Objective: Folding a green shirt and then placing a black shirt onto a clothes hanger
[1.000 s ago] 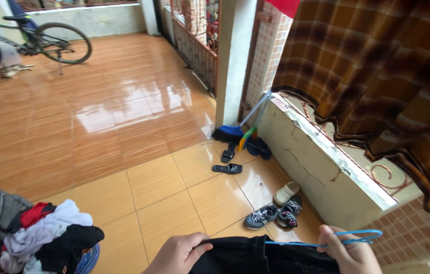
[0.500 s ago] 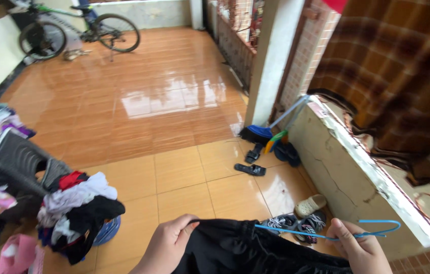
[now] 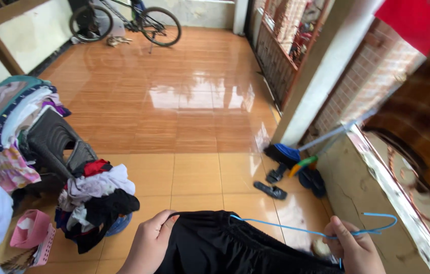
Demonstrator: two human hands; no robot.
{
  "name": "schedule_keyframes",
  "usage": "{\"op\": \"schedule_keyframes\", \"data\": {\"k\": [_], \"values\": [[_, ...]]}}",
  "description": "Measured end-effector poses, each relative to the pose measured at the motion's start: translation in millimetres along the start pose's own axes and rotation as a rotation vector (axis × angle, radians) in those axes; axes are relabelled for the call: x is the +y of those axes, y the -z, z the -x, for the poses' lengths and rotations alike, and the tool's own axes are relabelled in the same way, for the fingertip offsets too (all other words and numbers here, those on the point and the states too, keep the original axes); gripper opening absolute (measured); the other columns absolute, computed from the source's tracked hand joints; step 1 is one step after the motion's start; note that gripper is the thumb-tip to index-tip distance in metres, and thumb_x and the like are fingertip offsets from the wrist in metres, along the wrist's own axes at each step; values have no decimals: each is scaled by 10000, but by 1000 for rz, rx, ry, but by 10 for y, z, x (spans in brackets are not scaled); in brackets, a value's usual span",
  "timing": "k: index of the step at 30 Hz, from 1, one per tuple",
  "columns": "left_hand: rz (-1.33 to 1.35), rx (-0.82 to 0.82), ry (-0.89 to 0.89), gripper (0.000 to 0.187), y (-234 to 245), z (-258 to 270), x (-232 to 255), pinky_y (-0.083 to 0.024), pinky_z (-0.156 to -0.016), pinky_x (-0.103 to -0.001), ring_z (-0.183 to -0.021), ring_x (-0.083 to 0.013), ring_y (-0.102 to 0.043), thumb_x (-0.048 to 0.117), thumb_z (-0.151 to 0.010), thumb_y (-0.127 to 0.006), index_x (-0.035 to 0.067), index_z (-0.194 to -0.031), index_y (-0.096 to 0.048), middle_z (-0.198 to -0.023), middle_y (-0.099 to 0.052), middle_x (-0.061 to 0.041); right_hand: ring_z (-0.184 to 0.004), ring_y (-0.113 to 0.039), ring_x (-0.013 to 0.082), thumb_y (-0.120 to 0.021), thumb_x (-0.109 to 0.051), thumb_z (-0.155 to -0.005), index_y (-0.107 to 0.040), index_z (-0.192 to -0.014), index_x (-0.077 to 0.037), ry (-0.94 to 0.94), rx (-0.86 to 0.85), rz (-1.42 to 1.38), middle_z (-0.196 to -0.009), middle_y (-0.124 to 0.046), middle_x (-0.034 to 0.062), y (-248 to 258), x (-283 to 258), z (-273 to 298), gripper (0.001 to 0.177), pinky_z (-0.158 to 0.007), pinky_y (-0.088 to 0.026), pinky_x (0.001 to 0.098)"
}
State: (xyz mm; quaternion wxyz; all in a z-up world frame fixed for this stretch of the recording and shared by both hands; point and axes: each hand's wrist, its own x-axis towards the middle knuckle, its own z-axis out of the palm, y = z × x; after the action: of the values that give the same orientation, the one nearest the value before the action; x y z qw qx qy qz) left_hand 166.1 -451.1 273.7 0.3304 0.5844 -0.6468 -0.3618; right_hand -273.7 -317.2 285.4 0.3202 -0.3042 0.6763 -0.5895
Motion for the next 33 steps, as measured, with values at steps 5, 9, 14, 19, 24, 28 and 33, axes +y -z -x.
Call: {"op": "schedule_keyframes", "data": {"k": [5, 9, 14, 19, 24, 28, 33], "values": [[35, 219, -79, 236, 204, -778, -639, -490, -687, -323, -681, -85, -624, 272, -973, -599, 150, -847, -757, -702, -765, -8, -565, -305, -29, -524, -496, -1153, -424, -799, -309, -197, -83, -733, -709, -341, -178, -65, 288, -1166, 412, -502, -235, 173], [-127, 233, -31, 218, 754, -1189, -701, -525, -746, -330, -781, -201, -801, 314, -952, -620, 174, -1032, -767, -842, -831, -63, -544, -186, 87, -371, -497, -1264, -354, -679, -235, 145, -132, -697, -615, -201, -88, -548, -423, -1418, 641, -536, -160, 296], [-255, 100, -553, 277, 787, -1714, -966, -532, -679, -400, -712, -298, -737, 146, -896, -651, 186, -1160, -722, -834, -789, -92, -560, -192, 76, -425, -550, -1205, -389, -699, -244, 203, -171, -730, -632, -242, -117, -1367, -624, -1869, 593, -580, -185, 273], [-256, 75, -756, 242, 895, -2102, -661, -521, -813, -428, -851, -322, -672, 164, -946, -602, 119, -1165, -695, -958, -734, -91, -609, -284, 77, -501, -323, -1118, -574, -888, -113, 220, -114, -298, -695, -379, -33, -2567, -1032, -1594, 320, -562, -208, 265], [-252, 97, -889, 190, 1223, -2379, -109, -435, -773, -440, -869, -303, -556, 122, -922, -623, 93, -1093, -703, -942, -582, -81, -782, -604, 120, -576, -232, -1016, -759, -1091, -79, 261, -246, 300, -851, -688, 50, -3089, -992, -1547, 249, -689, -448, 253], [-384, 85, -940, 129, 1046, -2515, -110, -293, -1080, -591, -1295, -392, -482, 268, -925, -644, 157, -884, -697, -1434, -494, -159, -838, -720, 130, -544, -112, -934, -742, -1166, -224, 487, -520, 600, -945, -782, -23, -3302, -1049, -1449, 325, -790, -523, 278], [-457, -29, -885, 255, 828, -2632, -207, -123, -1116, -724, -1467, -426, -321, 332, -963, -573, 181, -777, -662, -1614, -344, -187, -879, -756, 211, -471, -200, -1007, -691, -1217, -153, 678, -832, 620, -1096, -792, 20, -3581, -1369, -1320, 308, -778, -557, 311]]}}
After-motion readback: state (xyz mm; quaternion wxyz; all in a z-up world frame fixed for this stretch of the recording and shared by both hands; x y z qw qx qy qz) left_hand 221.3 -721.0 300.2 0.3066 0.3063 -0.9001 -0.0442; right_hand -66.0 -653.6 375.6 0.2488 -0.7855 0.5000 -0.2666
